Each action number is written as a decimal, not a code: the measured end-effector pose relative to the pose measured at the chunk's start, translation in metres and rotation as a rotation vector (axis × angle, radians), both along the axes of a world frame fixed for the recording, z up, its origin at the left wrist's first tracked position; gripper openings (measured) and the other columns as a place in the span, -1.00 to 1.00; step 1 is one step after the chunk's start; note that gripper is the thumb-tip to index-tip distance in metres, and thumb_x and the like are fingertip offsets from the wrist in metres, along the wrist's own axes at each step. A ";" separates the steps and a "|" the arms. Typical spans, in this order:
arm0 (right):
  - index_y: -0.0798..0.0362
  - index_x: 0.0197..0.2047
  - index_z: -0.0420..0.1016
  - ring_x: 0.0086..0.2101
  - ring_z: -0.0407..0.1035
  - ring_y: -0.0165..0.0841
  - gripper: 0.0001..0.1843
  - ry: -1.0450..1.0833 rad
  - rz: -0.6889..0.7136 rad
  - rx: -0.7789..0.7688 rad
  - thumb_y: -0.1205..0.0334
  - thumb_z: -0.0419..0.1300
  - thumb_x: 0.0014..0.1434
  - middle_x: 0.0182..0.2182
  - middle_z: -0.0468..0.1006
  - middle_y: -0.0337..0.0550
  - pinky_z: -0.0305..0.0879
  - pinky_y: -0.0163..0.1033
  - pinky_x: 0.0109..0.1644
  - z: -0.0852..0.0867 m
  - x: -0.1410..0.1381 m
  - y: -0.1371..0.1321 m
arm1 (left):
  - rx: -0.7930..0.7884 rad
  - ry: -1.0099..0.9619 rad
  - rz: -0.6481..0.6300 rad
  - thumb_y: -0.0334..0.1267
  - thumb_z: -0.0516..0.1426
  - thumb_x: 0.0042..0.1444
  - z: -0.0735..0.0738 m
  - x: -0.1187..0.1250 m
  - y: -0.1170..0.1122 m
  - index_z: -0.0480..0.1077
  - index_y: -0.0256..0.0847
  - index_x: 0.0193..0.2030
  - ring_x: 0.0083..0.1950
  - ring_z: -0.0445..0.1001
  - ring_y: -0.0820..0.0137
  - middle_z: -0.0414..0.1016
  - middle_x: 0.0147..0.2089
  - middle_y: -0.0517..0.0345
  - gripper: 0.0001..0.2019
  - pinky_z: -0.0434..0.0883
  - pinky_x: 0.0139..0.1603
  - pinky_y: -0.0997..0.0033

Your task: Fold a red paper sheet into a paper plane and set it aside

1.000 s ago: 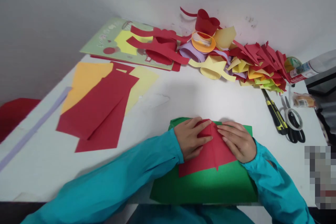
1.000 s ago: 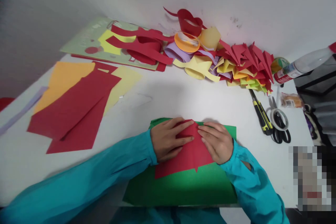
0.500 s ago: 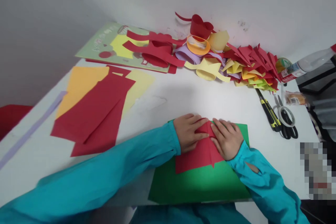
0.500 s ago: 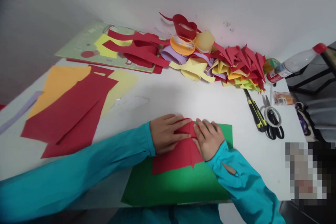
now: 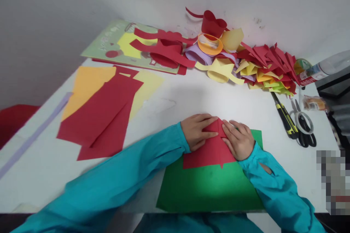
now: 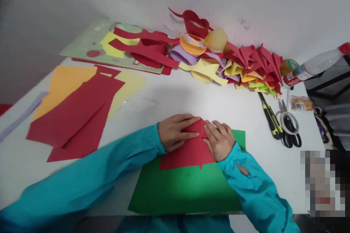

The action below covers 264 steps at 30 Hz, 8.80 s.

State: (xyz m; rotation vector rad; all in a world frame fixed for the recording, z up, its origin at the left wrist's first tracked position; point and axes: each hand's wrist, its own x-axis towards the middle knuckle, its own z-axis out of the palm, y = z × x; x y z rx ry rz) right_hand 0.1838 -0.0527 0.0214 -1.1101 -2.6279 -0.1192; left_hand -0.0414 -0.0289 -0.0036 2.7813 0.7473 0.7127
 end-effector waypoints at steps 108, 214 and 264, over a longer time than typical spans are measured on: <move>0.00 -0.13 0.46 -0.14 0.36 -0.25 -0.74 0.295 -0.089 0.060 0.35 0.09 0.11 -0.29 0.57 -0.18 0.17 0.01 0.04 0.023 0.072 -0.022 | 0.134 0.126 0.169 -0.39 0.04 0.08 0.010 0.027 -0.016 0.38 -0.15 -0.20 0.14 0.15 0.08 0.22 0.13 -0.15 -0.83 0.27 0.01 0.00; 0.13 -0.28 0.49 -0.09 0.33 -0.24 -0.85 0.237 0.164 0.148 0.28 0.12 0.14 -0.14 0.53 -0.09 0.20 0.01 0.04 -0.014 -0.012 0.025 | -0.116 0.013 0.773 -0.09 0.14 -0.05 0.001 0.006 -0.001 0.28 -0.25 -0.30 0.00 0.22 0.06 0.24 -0.02 -0.13 -0.73 0.28 -0.08 0.02; 0.19 -0.21 0.48 0.02 0.28 -0.24 -0.76 0.369 0.215 -0.006 0.30 0.02 0.17 -0.14 0.52 0.05 0.22 -0.06 0.11 -0.014 -0.005 0.020 | -0.005 -0.022 0.104 -0.41 -0.18 0.20 -0.013 0.020 -0.032 -0.03 -0.39 0.24 0.33 -0.11 0.20 0.16 0.21 -0.24 -0.56 0.24 0.16 0.07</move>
